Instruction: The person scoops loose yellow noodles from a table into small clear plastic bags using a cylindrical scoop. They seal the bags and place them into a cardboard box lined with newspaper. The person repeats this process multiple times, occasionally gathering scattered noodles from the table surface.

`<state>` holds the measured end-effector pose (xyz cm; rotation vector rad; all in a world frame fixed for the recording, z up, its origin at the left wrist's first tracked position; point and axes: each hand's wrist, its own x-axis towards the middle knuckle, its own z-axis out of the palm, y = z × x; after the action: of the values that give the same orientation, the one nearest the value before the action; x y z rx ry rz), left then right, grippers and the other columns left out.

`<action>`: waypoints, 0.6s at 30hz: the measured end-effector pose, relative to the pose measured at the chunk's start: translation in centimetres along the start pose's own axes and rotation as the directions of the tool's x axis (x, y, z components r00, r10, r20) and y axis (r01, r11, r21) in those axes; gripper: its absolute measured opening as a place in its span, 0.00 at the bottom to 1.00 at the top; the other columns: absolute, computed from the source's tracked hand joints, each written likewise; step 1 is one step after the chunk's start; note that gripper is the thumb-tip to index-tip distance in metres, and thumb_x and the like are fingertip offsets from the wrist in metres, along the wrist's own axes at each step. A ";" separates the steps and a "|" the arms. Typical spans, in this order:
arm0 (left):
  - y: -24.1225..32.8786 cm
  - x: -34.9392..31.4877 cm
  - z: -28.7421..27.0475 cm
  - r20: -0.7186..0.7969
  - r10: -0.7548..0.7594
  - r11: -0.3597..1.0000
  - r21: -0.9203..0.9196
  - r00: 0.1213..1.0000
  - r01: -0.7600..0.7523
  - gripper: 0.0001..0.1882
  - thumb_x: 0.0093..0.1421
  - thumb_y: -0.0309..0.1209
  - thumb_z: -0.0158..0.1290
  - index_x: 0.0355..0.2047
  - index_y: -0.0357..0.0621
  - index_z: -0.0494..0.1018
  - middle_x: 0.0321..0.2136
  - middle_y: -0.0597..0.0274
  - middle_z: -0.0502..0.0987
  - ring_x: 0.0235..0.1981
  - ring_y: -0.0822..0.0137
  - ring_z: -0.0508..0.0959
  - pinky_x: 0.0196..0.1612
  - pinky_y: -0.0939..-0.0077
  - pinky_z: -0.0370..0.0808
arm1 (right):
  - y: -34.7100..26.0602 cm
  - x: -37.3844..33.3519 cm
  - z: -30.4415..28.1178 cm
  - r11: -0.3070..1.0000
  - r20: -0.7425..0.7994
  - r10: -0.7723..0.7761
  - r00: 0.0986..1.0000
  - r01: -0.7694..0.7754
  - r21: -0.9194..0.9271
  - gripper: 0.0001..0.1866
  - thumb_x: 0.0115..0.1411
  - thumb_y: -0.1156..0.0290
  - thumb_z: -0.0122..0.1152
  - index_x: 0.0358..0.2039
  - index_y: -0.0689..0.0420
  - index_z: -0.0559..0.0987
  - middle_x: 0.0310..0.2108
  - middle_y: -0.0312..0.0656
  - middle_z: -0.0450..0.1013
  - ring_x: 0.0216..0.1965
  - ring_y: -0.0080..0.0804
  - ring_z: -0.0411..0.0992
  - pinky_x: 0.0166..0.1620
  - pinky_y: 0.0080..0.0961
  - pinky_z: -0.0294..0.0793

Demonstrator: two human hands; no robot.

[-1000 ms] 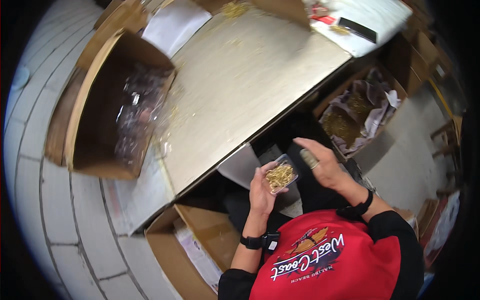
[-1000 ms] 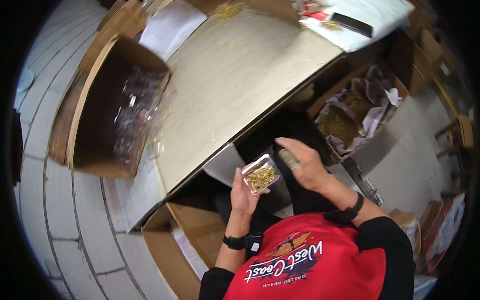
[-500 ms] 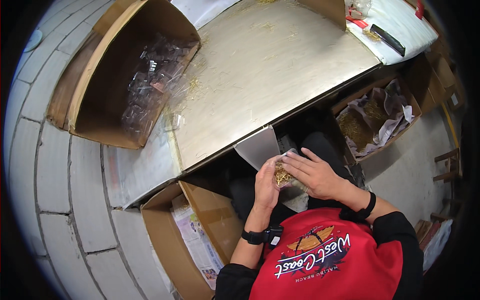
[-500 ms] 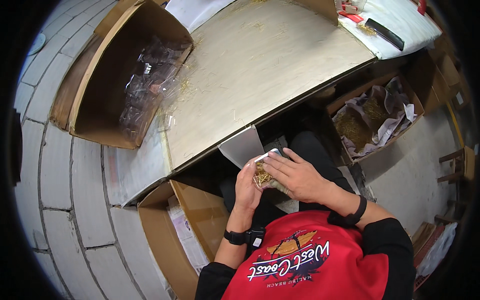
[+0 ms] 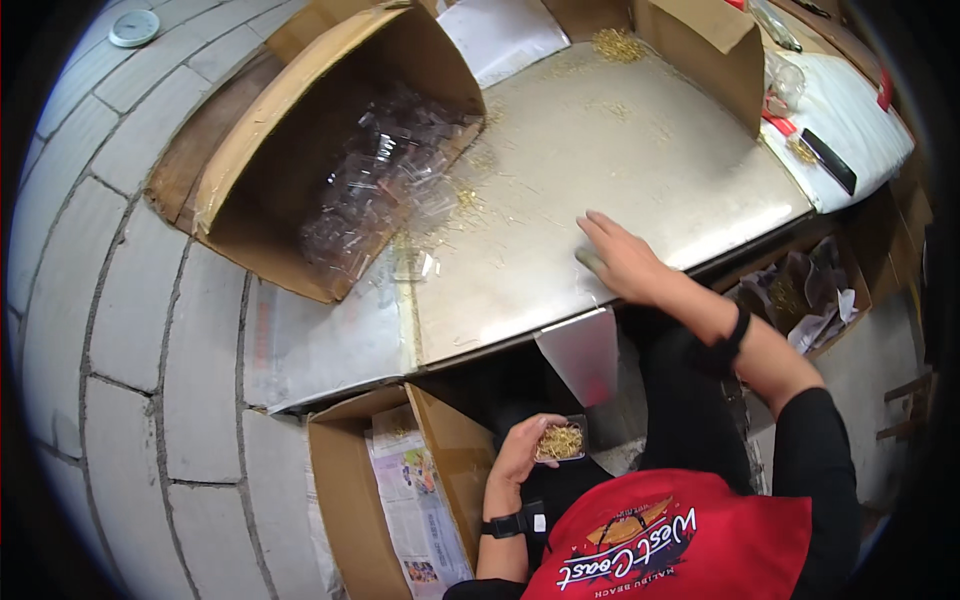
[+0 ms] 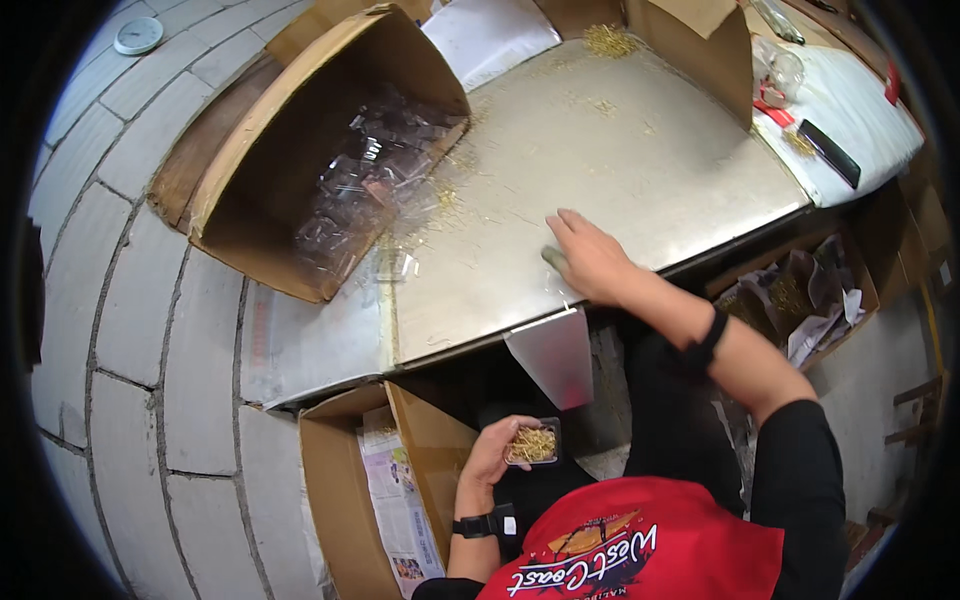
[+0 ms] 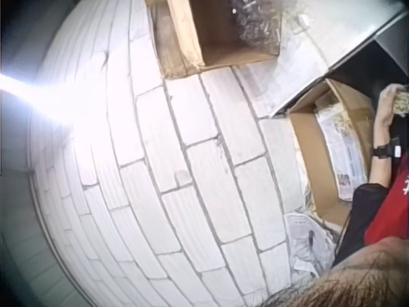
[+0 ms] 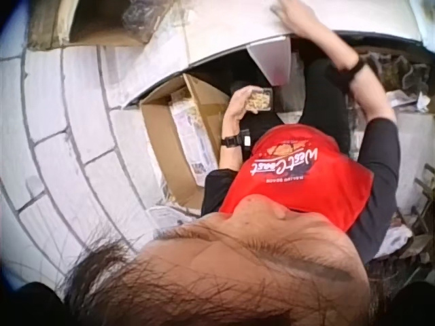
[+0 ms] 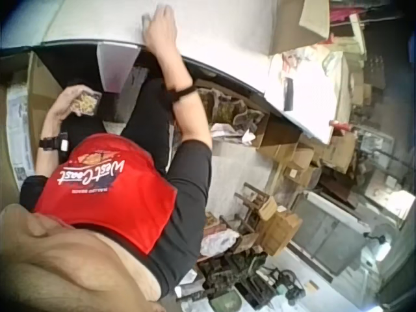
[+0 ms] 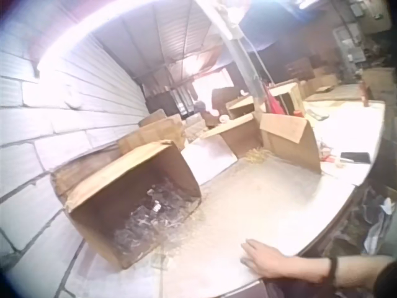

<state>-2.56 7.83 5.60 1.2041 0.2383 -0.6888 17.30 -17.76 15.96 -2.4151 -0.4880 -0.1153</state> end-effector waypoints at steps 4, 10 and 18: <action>-3.6 2.0 -1.3 -0.150 -0.079 0.993 -0.096 0.986 0.065 0.23 0.67 0.44 0.38 0.46 0.37 0.71 0.35 0.55 0.78 0.32 0.65 0.81 0.23 0.73 0.81 | -0.7 11.2 3.4 0.972 0.107 0.139 0.985 -0.115 -0.207 0.31 0.61 0.50 0.46 0.61 0.54 0.60 0.62 0.55 0.54 0.59 0.62 0.56 0.60 0.45 0.59; -5.6 5.9 -0.4 -0.112 -0.058 0.990 -0.132 0.992 0.043 0.25 0.67 0.46 0.37 0.46 0.36 0.71 0.35 0.56 0.78 0.32 0.65 0.80 0.25 0.72 0.81 | -3.7 12.6 8.4 0.847 0.408 -0.220 0.886 0.381 -0.371 0.26 0.57 0.62 0.52 0.56 0.55 0.66 0.59 0.52 0.58 0.59 0.54 0.58 0.57 0.40 0.65; -4.8 8.4 2.9 -0.035 -0.093 0.971 -0.225 0.995 0.083 0.25 0.68 0.45 0.33 0.49 0.37 0.67 0.39 0.54 0.77 0.36 0.61 0.80 0.24 0.70 0.82 | 1.7 2.2 -1.2 0.990 0.230 -0.117 0.966 0.094 0.109 0.25 0.64 0.60 0.47 0.60 0.55 0.63 0.62 0.47 0.57 0.64 0.41 0.54 0.62 0.28 0.57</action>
<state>0.54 1.28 -1.38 0.9987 0.3986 -0.6929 20.01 -19.00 16.30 -2.3182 -0.7145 0.1488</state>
